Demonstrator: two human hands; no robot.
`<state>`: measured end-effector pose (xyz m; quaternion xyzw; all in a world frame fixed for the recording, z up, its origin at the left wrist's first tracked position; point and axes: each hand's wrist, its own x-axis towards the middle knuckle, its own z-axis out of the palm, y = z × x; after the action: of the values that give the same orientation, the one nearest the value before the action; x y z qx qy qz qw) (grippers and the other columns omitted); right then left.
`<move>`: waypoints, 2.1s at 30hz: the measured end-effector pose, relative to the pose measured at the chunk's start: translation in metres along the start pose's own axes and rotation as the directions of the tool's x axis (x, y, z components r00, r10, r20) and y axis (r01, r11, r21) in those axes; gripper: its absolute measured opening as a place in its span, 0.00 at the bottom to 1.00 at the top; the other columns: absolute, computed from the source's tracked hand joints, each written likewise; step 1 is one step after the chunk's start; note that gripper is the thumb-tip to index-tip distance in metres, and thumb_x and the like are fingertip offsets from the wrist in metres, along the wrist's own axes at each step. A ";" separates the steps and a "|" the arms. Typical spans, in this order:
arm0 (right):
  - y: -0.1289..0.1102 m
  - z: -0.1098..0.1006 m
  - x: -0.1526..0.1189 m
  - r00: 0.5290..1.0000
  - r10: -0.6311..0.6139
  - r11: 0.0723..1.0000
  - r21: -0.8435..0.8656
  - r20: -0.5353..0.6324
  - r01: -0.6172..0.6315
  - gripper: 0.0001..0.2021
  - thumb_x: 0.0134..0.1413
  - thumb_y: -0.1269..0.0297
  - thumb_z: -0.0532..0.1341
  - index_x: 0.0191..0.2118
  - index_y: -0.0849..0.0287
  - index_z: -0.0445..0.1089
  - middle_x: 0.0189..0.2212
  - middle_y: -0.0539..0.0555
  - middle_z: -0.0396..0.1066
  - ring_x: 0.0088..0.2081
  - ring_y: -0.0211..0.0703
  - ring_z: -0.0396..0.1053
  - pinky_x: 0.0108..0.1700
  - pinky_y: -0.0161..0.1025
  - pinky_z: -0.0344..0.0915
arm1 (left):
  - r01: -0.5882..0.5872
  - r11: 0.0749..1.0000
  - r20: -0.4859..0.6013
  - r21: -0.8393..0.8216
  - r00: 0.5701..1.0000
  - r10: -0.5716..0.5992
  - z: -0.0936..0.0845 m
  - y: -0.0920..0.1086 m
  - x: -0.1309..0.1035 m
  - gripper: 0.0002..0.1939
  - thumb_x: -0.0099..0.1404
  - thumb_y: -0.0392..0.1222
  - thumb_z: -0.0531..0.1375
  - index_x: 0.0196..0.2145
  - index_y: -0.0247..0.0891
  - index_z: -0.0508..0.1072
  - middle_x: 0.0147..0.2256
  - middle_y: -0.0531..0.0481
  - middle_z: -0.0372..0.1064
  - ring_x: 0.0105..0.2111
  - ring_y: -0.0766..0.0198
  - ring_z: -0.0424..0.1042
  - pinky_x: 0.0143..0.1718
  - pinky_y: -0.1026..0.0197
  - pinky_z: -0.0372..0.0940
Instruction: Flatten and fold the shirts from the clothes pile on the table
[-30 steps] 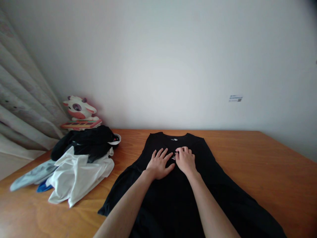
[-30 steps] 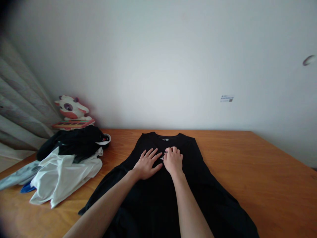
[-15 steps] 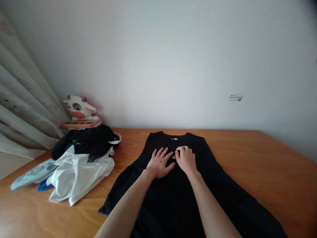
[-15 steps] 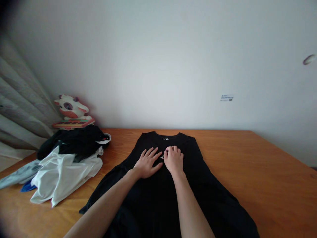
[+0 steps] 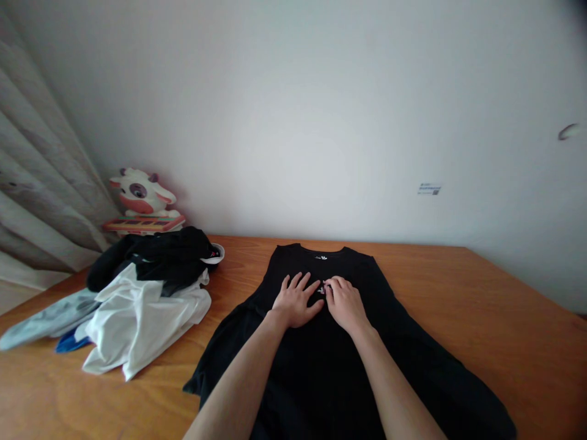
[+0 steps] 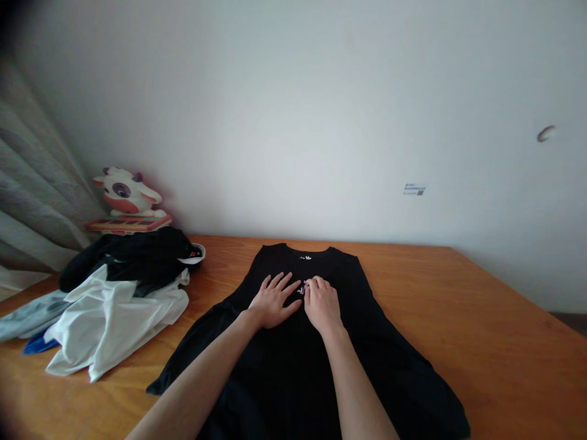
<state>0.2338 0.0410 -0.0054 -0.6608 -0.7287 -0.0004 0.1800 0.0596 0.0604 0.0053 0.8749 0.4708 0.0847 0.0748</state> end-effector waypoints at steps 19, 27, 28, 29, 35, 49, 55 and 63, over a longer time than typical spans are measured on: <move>0.027 -0.059 -0.103 0.930 0.135 0.978 0.105 0.342 -0.181 0.26 0.67 0.52 0.52 0.64 0.57 0.66 0.70 0.60 0.55 0.70 0.55 0.53 0.69 0.57 0.51 | 0.005 0.998 -0.037 -0.060 0.999 -0.007 0.001 -0.003 0.002 0.33 0.71 0.63 0.51 0.67 0.46 0.62 0.70 0.43 0.52 0.70 0.46 0.48 0.68 0.35 0.42; 0.037 -0.068 -0.117 0.940 0.130 0.928 0.295 0.314 -0.227 0.24 0.65 0.50 0.52 0.59 0.53 0.70 0.67 0.57 0.61 0.68 0.54 0.57 0.67 0.55 0.55 | -0.023 0.976 -0.239 -0.217 0.971 -0.030 -0.004 -0.003 -0.001 0.19 0.70 0.53 0.54 0.47 0.40 0.77 0.52 0.44 0.75 0.54 0.52 0.72 0.60 0.49 0.61; 0.039 -0.072 -0.117 0.944 0.127 0.920 0.319 0.306 -0.227 0.23 0.64 0.50 0.53 0.58 0.53 0.71 0.65 0.57 0.63 0.66 0.54 0.59 0.67 0.53 0.57 | -0.057 0.971 -0.250 -0.231 0.968 -0.002 -0.006 -0.002 -0.001 0.18 0.71 0.52 0.54 0.44 0.40 0.78 0.49 0.44 0.77 0.51 0.53 0.74 0.57 0.51 0.64; 0.043 -0.076 -0.118 0.947 0.121 0.913 0.341 0.297 -0.224 0.22 0.64 0.50 0.53 0.57 0.52 0.72 0.64 0.57 0.65 0.65 0.53 0.61 0.66 0.52 0.58 | -0.090 0.964 -0.252 -0.248 0.967 0.025 -0.008 -0.001 -0.002 0.17 0.71 0.52 0.54 0.42 0.40 0.78 0.45 0.44 0.78 0.48 0.54 0.75 0.54 0.52 0.66; 0.077 -0.087 -0.135 0.975 0.141 0.900 0.388 0.174 -0.200 0.18 0.63 0.48 0.54 0.50 0.50 0.73 0.52 0.55 0.74 0.55 0.51 0.72 0.58 0.47 0.66 | -0.239 0.894 -0.099 -0.379 0.971 0.218 -0.044 0.000 -0.032 0.17 0.73 0.52 0.53 0.40 0.40 0.77 0.39 0.47 0.77 0.39 0.60 0.75 0.44 0.60 0.67; 0.055 -0.092 -0.140 0.923 0.218 0.902 0.295 0.318 -0.315 0.16 0.43 0.51 0.72 0.36 0.51 0.73 0.34 0.51 0.74 0.39 0.47 0.72 0.40 0.39 0.66 | -0.214 0.936 0.052 -0.280 0.970 0.237 -0.050 -0.041 -0.105 0.21 0.71 0.56 0.56 0.26 0.39 0.69 0.27 0.52 0.68 0.29 0.65 0.66 0.32 0.62 0.59; 0.047 -0.106 -0.137 0.951 0.127 0.893 0.385 0.283 -0.234 0.14 0.60 0.50 0.60 0.30 0.52 0.69 0.31 0.48 0.72 0.34 0.42 0.71 0.38 0.36 0.62 | -0.223 0.889 0.118 -0.399 0.949 0.291 -0.057 -0.040 -0.109 0.25 0.70 0.59 0.56 0.24 0.39 0.72 0.25 0.52 0.70 0.29 0.64 0.68 0.34 0.62 0.59; 0.050 -0.101 -0.135 0.969 0.157 0.856 0.463 0.190 -0.230 0.17 0.64 0.45 0.55 0.33 0.52 0.67 0.30 0.48 0.73 0.35 0.43 0.72 0.40 0.37 0.64 | -0.075 0.693 0.412 -0.717 0.756 0.509 -0.086 -0.049 -0.121 0.47 0.34 0.73 0.72 0.49 0.44 0.77 0.48 0.48 0.75 0.45 0.54 0.73 0.52 0.57 0.63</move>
<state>0.3171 -0.1067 0.0421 -0.6634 -0.6466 0.2470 0.2843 -0.0647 -0.0096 0.0698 0.8378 0.2084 -0.0151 0.5043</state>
